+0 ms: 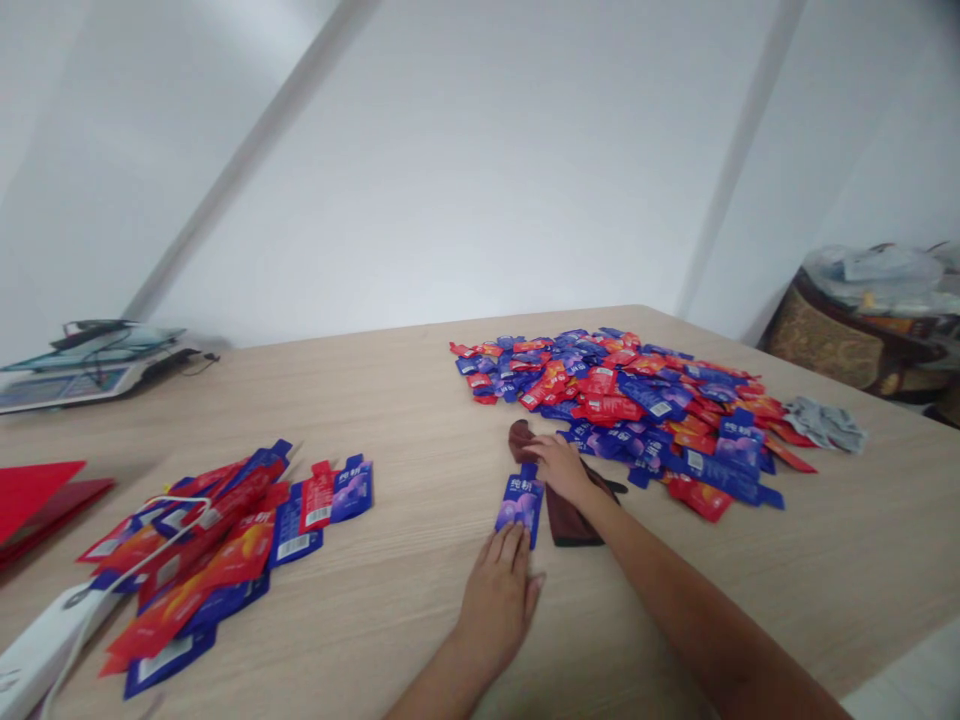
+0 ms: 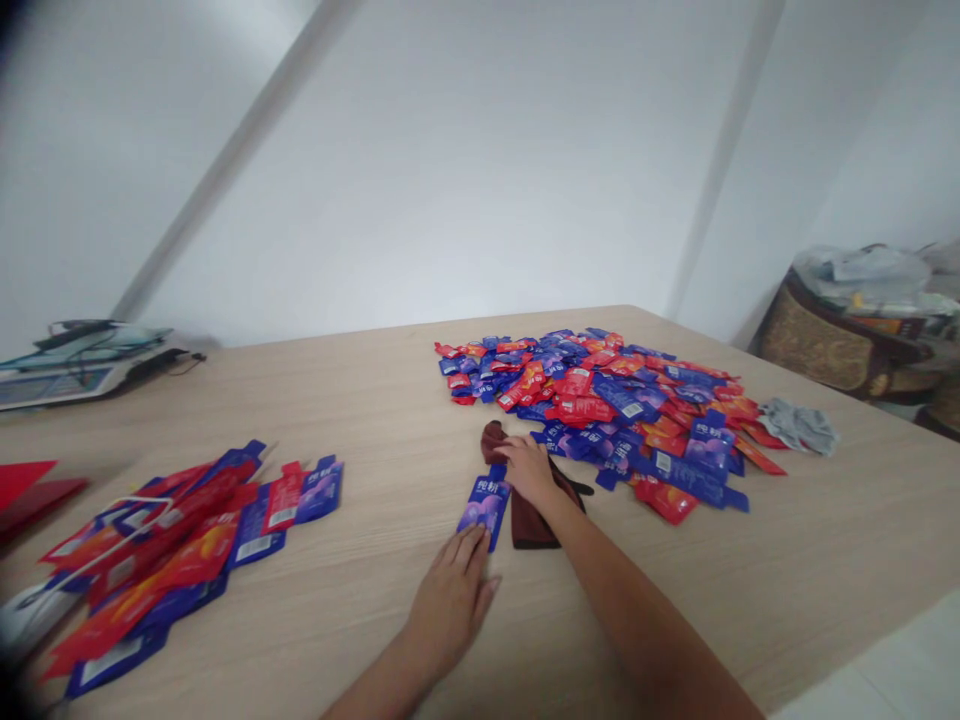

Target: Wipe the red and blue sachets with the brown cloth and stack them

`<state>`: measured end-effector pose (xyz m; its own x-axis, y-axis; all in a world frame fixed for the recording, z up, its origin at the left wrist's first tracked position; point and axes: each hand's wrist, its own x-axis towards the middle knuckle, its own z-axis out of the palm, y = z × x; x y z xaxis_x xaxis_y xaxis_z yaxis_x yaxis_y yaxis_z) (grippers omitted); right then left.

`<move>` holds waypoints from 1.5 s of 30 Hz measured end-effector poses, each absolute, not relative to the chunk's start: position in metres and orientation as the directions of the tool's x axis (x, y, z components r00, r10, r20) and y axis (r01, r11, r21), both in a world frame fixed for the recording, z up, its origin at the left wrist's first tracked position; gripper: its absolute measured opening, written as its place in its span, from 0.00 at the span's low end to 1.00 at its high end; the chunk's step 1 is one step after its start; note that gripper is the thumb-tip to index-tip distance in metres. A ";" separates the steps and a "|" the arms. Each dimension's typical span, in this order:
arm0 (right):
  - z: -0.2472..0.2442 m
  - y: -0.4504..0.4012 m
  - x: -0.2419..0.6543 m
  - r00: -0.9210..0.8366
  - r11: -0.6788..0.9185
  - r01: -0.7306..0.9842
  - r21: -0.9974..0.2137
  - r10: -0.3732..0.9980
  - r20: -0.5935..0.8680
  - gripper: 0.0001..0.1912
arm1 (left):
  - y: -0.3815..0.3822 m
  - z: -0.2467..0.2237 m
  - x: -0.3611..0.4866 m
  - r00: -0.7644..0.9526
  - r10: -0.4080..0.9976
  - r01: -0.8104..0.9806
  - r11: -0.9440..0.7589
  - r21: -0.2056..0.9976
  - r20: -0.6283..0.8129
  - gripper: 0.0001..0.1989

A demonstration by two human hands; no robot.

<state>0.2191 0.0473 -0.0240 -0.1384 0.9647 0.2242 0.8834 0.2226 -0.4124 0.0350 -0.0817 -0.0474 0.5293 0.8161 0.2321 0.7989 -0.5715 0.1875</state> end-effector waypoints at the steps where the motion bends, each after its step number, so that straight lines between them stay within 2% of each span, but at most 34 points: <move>1: -0.021 0.053 0.221 -0.100 0.183 0.893 -0.411 0.971 0.216 0.21 | -0.081 -0.047 0.035 0.520 0.822 0.805 -0.563 0.188 0.233 0.27; 3: -0.017 0.053 0.217 -0.066 0.165 0.892 -0.420 0.968 0.242 0.21 | -0.078 -0.047 0.036 0.500 0.832 0.819 -0.545 0.181 0.241 0.28; 7: -0.020 0.029 0.191 -0.201 0.321 0.858 -0.402 0.928 0.313 0.23 | -0.069 -0.045 0.039 0.473 0.846 0.846 -0.514 0.141 0.247 0.29; 10: -0.022 0.012 0.175 -0.306 0.385 0.846 -0.368 0.917 0.255 0.23 | -0.066 -0.043 0.042 0.473 0.848 0.849 -0.511 0.133 0.239 0.29; 13: -0.022 0.003 0.172 -0.439 0.485 0.775 -0.405 0.875 0.207 0.22 | -0.069 -0.041 0.045 0.460 0.857 0.849 -0.501 0.167 0.230 0.26; 16: -0.022 -0.002 0.176 -0.492 0.527 0.700 -0.481 0.845 0.209 0.21 | -0.074 -0.037 0.046 0.468 0.846 0.815 -0.525 0.247 0.256 0.22; 19: -0.026 -0.007 0.180 -0.447 0.510 0.675 -0.533 0.857 0.256 0.22 | -0.073 -0.025 0.041 0.476 0.824 0.717 -0.567 0.406 0.308 0.15; 21: -0.030 -0.010 0.181 -0.438 0.518 0.671 -0.531 0.854 0.280 0.22 | -0.064 -0.014 0.036 0.440 0.816 0.648 -0.578 0.496 0.375 0.16; 24: -0.035 -0.011 0.182 -0.452 0.525 0.676 -0.516 0.850 0.272 0.21 | -0.037 0.000 0.036 0.349 0.818 0.622 -0.567 0.540 0.457 0.17; 26: -0.037 -0.011 0.182 -0.469 0.529 0.667 -0.525 0.845 0.256 0.22 | -0.016 0.004 0.042 0.378 0.842 0.655 -0.537 0.531 0.385 0.20; 30: -0.034 -0.019 0.186 -0.530 0.581 0.582 -0.568 0.801 0.277 0.25 | 0.017 0.005 0.054 0.568 0.818 0.724 -0.546 0.422 0.084 0.28; 32: -0.031 -0.029 0.188 -0.560 0.601 0.535 -0.594 0.778 0.283 0.27 | 0.024 0.004 0.054 0.600 0.799 0.728 -0.561 0.394 0.030 0.30; 34: -0.029 -0.037 0.191 -0.579 0.595 0.486 -0.640 0.768 0.273 0.28 | 0.026 0.002 0.051 0.608 0.793 0.710 -0.558 0.429 0.025 0.31; 38: -0.022 -0.036 0.198 -0.655 0.492 0.327 -0.807 0.733 0.182 0.24 | 0.025 -0.005 0.041 0.550 0.835 0.663 -0.461 0.590 0.035 0.33; 40: -0.018 -0.027 0.200 -0.622 0.435 0.283 -0.855 0.762 0.181 0.23 | 0.024 -0.009 0.038 0.534 0.845 0.639 -0.426 0.641 0.029 0.32; 43: -0.017 -0.015 0.197 -0.445 0.446 0.327 -0.833 0.851 0.280 0.24 | 0.026 -0.012 0.035 0.557 0.831 0.595 -0.398 0.698 0.000 0.31; 45: -0.022 -0.013 0.193 -0.416 0.463 0.394 -0.794 0.860 0.295 0.24 | 0.027 -0.012 0.034 0.556 0.831 0.580 -0.375 0.723 -0.015 0.32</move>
<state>0.1930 -0.0129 -0.0219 -0.4159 0.8603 0.2949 0.3938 0.4626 -0.7943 0.0338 0.0271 -0.0117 0.5561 0.8310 -0.0150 0.5800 -0.3751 0.7231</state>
